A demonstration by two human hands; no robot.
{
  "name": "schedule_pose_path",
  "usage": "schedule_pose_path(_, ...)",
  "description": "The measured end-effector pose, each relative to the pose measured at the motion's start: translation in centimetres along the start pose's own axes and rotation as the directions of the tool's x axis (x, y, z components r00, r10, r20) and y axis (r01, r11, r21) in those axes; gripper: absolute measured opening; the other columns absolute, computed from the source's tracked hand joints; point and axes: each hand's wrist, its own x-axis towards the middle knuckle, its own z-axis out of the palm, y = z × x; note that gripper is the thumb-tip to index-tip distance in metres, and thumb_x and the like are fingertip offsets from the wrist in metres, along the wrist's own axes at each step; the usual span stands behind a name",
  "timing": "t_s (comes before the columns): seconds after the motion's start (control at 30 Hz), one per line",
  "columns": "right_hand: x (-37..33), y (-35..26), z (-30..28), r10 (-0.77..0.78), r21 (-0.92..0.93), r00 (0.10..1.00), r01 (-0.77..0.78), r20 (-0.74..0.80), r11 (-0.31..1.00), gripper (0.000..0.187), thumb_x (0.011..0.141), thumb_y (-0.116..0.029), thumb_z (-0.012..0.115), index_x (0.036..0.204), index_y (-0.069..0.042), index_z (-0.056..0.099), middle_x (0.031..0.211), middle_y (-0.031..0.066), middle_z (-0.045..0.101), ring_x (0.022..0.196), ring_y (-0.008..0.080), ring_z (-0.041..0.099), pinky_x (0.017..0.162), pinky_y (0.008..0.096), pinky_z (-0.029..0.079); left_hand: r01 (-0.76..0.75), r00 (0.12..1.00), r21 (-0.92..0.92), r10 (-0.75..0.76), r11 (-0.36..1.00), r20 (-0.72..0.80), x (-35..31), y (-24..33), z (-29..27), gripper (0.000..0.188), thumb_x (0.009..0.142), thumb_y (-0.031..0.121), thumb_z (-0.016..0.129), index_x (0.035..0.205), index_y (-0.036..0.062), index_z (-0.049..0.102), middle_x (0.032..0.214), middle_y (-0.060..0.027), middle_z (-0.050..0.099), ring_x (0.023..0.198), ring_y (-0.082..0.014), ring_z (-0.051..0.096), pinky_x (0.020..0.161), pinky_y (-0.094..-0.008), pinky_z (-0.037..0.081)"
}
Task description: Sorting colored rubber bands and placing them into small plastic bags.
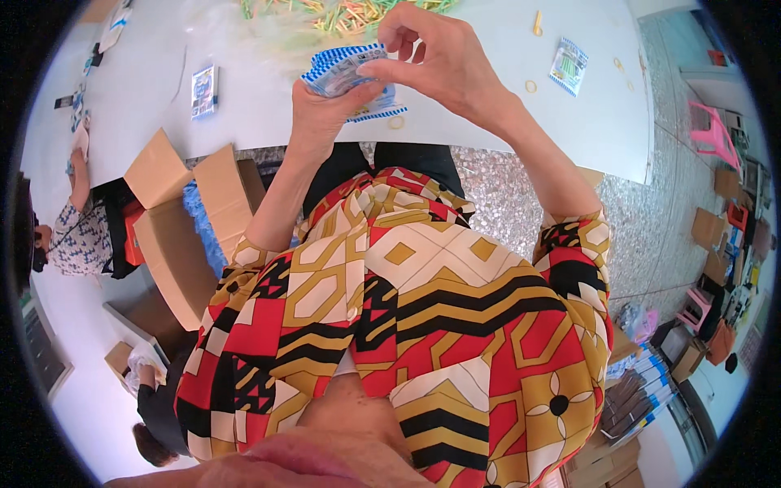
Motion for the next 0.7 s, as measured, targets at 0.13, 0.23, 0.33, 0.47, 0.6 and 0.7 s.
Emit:
schedule_pose_path(0.13,0.3,0.5,0.8,0.017,-0.046,1.000,-0.016,0.023,0.999,0.012,0.079,-0.009,0.068,0.084,-0.001,0.062,0.074,0.0025,0.060,0.065,0.0096,0.054,0.060,0.0218,0.045,-0.008,1.000,-0.040,0.007,0.999,-0.005,-0.4,0.5,-0.2,0.021,0.074,0.006,0.072,0.093,0.0004,0.067,0.081,-0.0032,0.067,0.071,-0.0075,0.061,0.066,-0.0218,0.051)
schedule_pose_path(0.23,0.5,0.1,0.9,-0.019,-0.071,1.000,0.019,-0.001,0.997,0.010,0.080,-0.008,0.066,0.084,0.001,0.063,0.074,0.0038,0.062,0.065,0.0098,0.054,0.060,0.0224,0.045,0.018,0.999,-0.033,-0.017,0.999,0.040,-0.5,0.7,-0.7,0.023,0.076,0.007,0.070,0.098,0.0007,0.065,0.085,-0.0033,0.066,0.074,-0.0076,0.061,0.068,-0.0223,0.051)
schedule_pose_path(0.33,0.6,-0.1,1.0,-0.032,-0.096,0.999,0.032,0.007,0.995,0.010,0.081,-0.007,0.064,0.087,0.001,0.064,0.077,0.0044,0.063,0.066,0.0102,0.055,0.061,0.0230,0.046,0.142,0.987,-0.240,-0.118,0.960,0.113,-0.6,1.3,-1.2,0.026,0.079,0.007,0.068,0.104,0.0017,0.062,0.091,-0.0034,0.066,0.079,-0.0083,0.061,0.071,-0.0233,0.051)
schedule_pose_path(0.47,0.7,-0.1,1.2,-0.033,-0.064,0.999,0.034,0.014,0.997,0.011,0.082,-0.005,0.063,0.092,0.001,0.064,0.080,0.0053,0.064,0.070,0.0113,0.057,0.063,0.0232,0.046,0.187,0.977,-0.316,-0.144,0.930,0.155,-0.7,1.0,-1.9,0.027,0.080,0.007,0.067,0.106,0.0029,0.061,0.095,-0.0037,0.065,0.082,-0.0093,0.061,0.073,-0.0249,0.051)
schedule_pose_path(0.6,0.8,0.2,1.8,-0.066,-0.015,0.998,0.066,0.007,0.998,0.012,0.083,-0.004,0.061,0.094,0.001,0.063,0.084,0.0060,0.065,0.073,0.0120,0.058,0.065,0.0238,0.047,0.051,0.998,-0.237,-0.038,0.970,0.058,-0.6,0.8,-2.2,0.025,0.077,0.003,0.069,0.101,0.0029,0.063,0.092,-0.0042,0.066,0.080,-0.0098,0.062,0.073,-0.0251,0.051)
schedule_pose_path(0.7,0.9,0.5,1.8,-0.105,0.033,0.994,0.105,-0.001,0.994,0.018,0.081,-0.003,0.062,0.099,0.000,0.062,0.091,0.0055,0.064,0.075,0.0120,0.057,0.066,0.0245,0.048,0.021,1.000,-0.222,-0.021,0.975,0.000,-0.6,1.0,-2.2,0.024,0.074,0.001,0.071,0.097,0.0023,0.064,0.089,-0.0042,0.066,0.077,-0.0101,0.062,0.071,-0.0251,0.051)
